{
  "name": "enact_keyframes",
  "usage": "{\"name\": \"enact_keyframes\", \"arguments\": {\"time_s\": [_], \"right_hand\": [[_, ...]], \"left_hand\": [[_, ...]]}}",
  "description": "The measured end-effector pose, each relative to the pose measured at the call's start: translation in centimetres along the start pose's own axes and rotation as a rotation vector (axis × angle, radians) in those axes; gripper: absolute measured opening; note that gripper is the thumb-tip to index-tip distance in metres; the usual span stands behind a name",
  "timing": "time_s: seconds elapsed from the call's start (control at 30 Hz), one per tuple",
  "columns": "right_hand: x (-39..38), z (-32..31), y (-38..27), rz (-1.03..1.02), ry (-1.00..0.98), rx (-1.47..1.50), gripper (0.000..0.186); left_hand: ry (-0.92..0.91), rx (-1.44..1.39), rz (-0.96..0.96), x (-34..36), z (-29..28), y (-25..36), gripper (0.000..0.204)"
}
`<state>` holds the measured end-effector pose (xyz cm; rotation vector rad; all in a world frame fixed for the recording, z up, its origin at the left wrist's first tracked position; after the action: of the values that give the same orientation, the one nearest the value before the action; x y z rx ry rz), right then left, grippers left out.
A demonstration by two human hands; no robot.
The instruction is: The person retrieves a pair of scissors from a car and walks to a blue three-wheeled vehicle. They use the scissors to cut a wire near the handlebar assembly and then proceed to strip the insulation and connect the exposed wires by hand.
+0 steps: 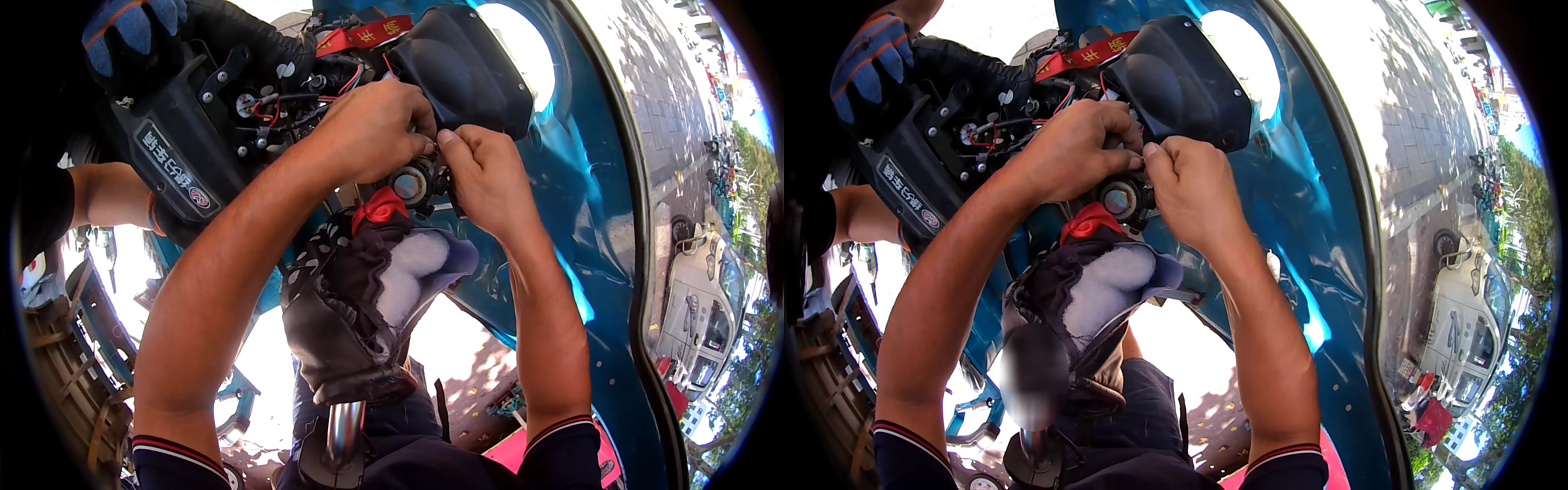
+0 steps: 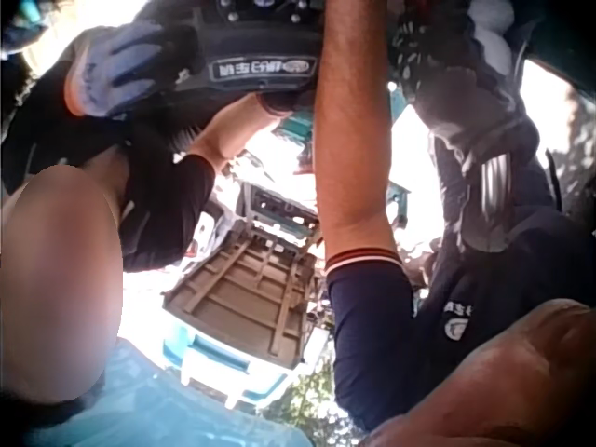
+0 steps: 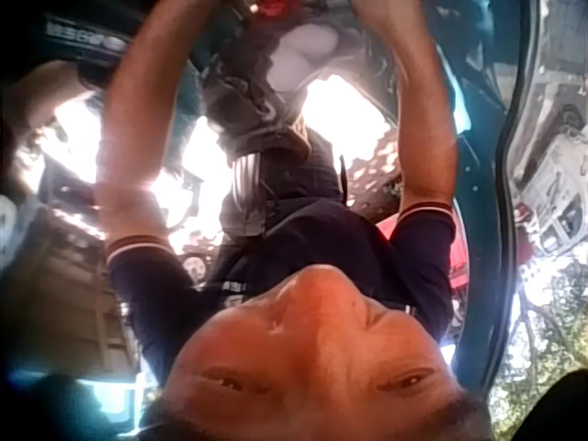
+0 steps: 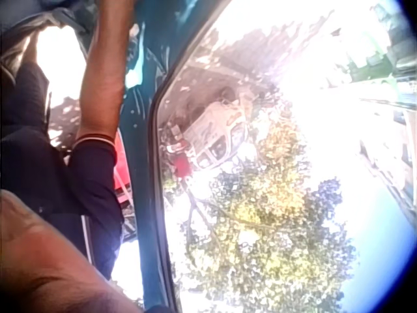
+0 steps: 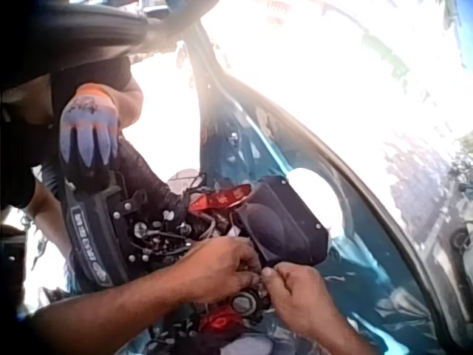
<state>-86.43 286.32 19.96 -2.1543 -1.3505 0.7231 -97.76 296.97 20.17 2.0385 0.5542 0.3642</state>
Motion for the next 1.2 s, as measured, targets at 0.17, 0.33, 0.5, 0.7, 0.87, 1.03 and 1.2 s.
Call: {"name": "enact_keyframes", "arguments": {"time_s": [0.17, 0.33, 0.5, 0.7, 0.87, 1.03, 1.2], "right_hand": [[-0.5, -0.2, 1.3, 0.252, 0.116, 0.553, 0.029], [-1.3, 0.3, -1.1, -0.044, 0.336, 0.36, 0.021], [0.0, 1.4, -1.9, -0.016, 0.356, 0.435, 0.02], [0.6, 1.8, -1.0, 0.014, 0.375, 0.587, 0.018], [0.5, 1.7, -0.5, 0.04, 0.399, 0.609, 0.016], [0.4, 1.5, -0.5, 0.019, 0.407, 0.571, 0.015], [0.3, 1.6, -0.5, 0.03, 0.373, 0.512, 0.013]], "left_hand": [[0.047, -0.045, -0.027, 0.0, -0.5, -0.1, 0.021], [0.124, -0.192, -0.152, 0.2, -1.0, -0.6, 0.022], [0.157, -0.353, -0.208, 0.3, -1.6, -1.0, 0.021], [0.092, -0.44, -0.279, 0.3, -1.9, -0.8, 0.021], [0.043, -0.574, -0.366, 0.2, -2.4, -1.2, 0.025], [-0.025, -0.415, -0.313, 0.5, -2.7, -0.6, 0.025], [-0.037, -0.054, -0.086, 1.5, -3.6, 0.3, 0.022]]}}
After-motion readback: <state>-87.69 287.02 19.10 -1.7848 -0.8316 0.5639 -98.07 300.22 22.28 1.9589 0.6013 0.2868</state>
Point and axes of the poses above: each hand's wrist, its own x-axis towards the middle knuckle, its own z-axis out of the palm, y = z × x, the point moved 7 cm from there along x, towards the middle knuckle, and after that the axes turned 9 degrees about -x, right-handed, at the moved point
